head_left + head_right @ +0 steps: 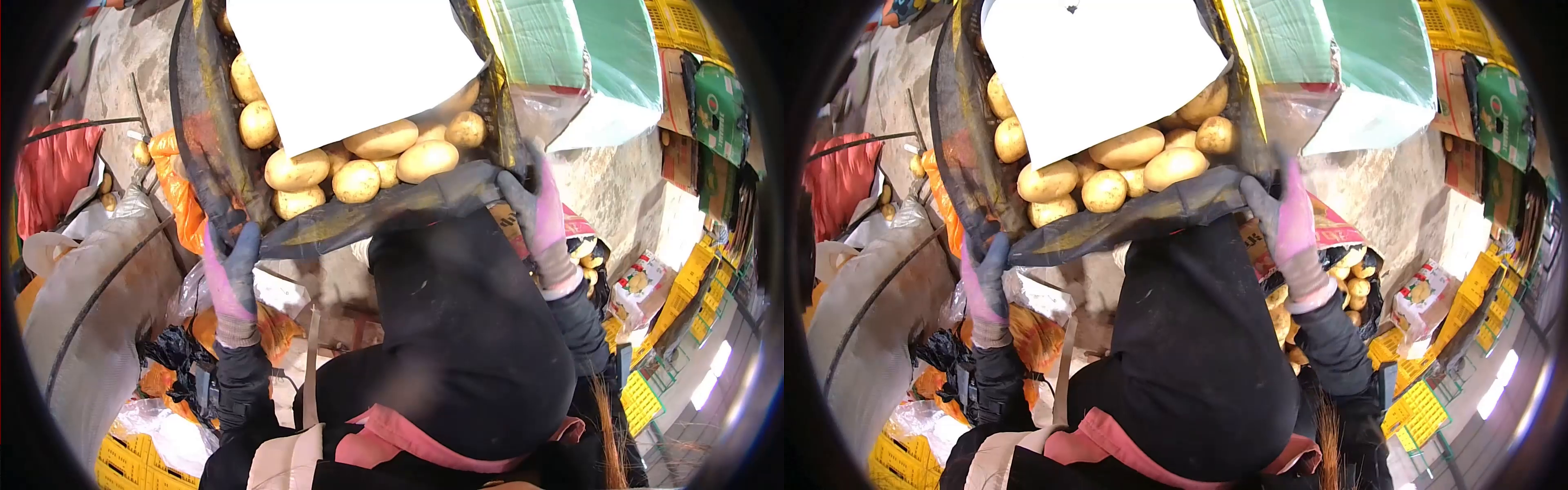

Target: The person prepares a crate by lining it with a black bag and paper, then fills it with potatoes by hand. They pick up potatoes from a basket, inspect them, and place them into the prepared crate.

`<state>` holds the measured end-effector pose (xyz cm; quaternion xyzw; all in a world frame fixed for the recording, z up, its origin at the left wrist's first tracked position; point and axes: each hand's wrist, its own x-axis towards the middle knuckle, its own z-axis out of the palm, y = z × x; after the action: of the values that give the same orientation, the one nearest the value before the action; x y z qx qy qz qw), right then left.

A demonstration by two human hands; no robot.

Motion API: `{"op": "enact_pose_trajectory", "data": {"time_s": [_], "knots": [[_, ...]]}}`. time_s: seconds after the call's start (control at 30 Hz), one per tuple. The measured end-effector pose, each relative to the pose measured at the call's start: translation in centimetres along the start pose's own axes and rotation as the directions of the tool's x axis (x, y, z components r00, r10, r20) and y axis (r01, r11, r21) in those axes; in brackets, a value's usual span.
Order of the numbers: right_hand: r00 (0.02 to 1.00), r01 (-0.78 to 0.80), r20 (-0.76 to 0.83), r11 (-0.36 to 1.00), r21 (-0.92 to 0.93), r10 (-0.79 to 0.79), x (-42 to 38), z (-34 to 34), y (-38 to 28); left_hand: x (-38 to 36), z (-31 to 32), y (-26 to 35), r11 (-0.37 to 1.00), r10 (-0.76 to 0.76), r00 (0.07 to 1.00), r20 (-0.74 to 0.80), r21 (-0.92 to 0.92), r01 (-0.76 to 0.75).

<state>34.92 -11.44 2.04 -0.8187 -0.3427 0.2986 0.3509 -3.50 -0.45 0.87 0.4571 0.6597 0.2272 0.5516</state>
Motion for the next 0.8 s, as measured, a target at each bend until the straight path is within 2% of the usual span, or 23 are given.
{"op": "enact_pose_trajectory", "data": {"time_s": [0.03, 0.07, 0.13, 0.17, 0.2, 0.23, 0.27, 0.3, 0.33, 0.37, 0.4, 0.5, 0.53, 0.6, 0.63, 0.67, 0.73, 0.77, 0.8], "knots": [[0.954, -0.231, 0.254, 0.931, 0.282, 0.160, 0.3, -0.1, 0.5, 0.3, -0.2, 1.5, 0.999, 0.045, 0.999, -0.009, -0.012, -0.045], [0.957, -0.225, 0.247, 0.931, 0.287, 0.155, 1.0, -0.3, -0.8, 0.6, -0.4, 4.3, 0.996, 0.084, 0.996, -0.025, -0.023, -0.085], [0.981, -0.118, 0.196, 0.811, 0.573, 0.005, 2.1, -1.1, -6.0, 1.1, -0.8, 7.0, 0.857, 0.341, 0.935, -0.097, -0.376, -0.351], [0.994, 0.029, 0.070, 0.799, 0.600, -0.089, 2.1, -1.2, -7.6, 0.5, -0.1, 8.8, 0.788, 0.481, 0.838, -0.257, -0.293, -0.542], [0.980, 0.189, -0.065, 0.771, 0.609, -0.188, 2.4, -1.1, -9.1, 0.0, 0.8, 10.2, 0.682, 0.609, 0.686, -0.398, -0.180, -0.709], [0.947, 0.318, -0.186, 0.824, 0.468, -0.260, 2.4, -1.1, -10.3, -0.3, 0.7, 10.4, 0.575, 0.758, 0.521, -0.391, 0.025, -0.818], [0.940, 0.328, -0.220, 0.874, 0.358, -0.262, 2.3, -0.9, -11.2, -0.2, 0.5, 10.3, 0.494, 0.844, 0.428, -0.323, 0.160, -0.854], [0.881, 0.473, -0.061, 0.872, 0.123, -0.469, 2.1, -0.8, -10.5, -0.5, 0.6, 10.5, 0.446, 0.885, 0.464, 0.042, 0.212, -0.870], [0.783, 0.619, 0.149, 0.780, -0.090, -0.604, 1.9, -0.6, -9.6, -0.9, 1.3, 10.7, 0.385, 0.796, 0.454, 0.400, 0.245, -0.890], [0.696, 0.718, 0.311, 0.610, -0.336, -0.647, 1.7, -0.1, -9.6, -1.4, 3.0, 10.6, 0.276, 0.707, 0.475, 0.524, 0.414, -0.867], [0.614, 0.776, 0.483, 0.363, -0.516, -0.624, 1.5, 0.7, -9.6, -1.8, 4.4, 10.0, 0.136, 0.590, 0.516, 0.622, 0.553, -0.822], [0.612, 0.786, 0.528, 0.378, -0.489, -0.589, 2.2, 3.4, -6.9, 2.1, 5.9, 4.4, 0.187, 0.522, 0.580, 0.625, 0.580, -0.793], [0.618, 0.780, 0.525, 0.376, -0.500, -0.585, 2.9, 3.3, -6.8, 2.9, 5.4, 4.7, 0.356, 0.526, 0.593, 0.610, 0.476, -0.804], [0.672, 0.706, 0.532, 0.662, -0.250, -0.516, 3.8, 3.2, -7.3, 3.2, 5.2, 6.2, 0.488, 0.689, 0.559, 0.460, 0.275, -0.828], [0.714, 0.651, 0.446, 0.747, -0.137, -0.540, 3.6, 3.0, -8.2, 3.4, 5.1, 6.5, 0.429, 0.738, 0.519, 0.431, 0.294, -0.854], [0.708, 0.653, 0.453, 0.746, -0.130, -0.542, 3.5, 2.9, -8.7, 3.0, 5.2, 6.5, 0.433, 0.736, 0.526, 0.426, 0.301, -0.850], [0.752, 0.563, 0.447, 0.825, -0.052, -0.485, 3.8, 2.6, -9.3, 2.5, 6.7, 7.1, 0.637, 0.714, 0.660, 0.236, 0.172, -0.751], [0.766, 0.531, 0.444, 0.847, -0.032, -0.464, 3.8, 2.4, -9.3, 1.8, 7.2, 9.4, 0.521, 0.756, 0.576, 0.312, 0.245, -0.817], [0.769, 0.530, 0.442, 0.847, -0.035, -0.462, 3.7, 2.2, -9.4, 1.4, 8.1, 9.9, 0.521, 0.756, 0.574, 0.315, 0.241, -0.819]]}}
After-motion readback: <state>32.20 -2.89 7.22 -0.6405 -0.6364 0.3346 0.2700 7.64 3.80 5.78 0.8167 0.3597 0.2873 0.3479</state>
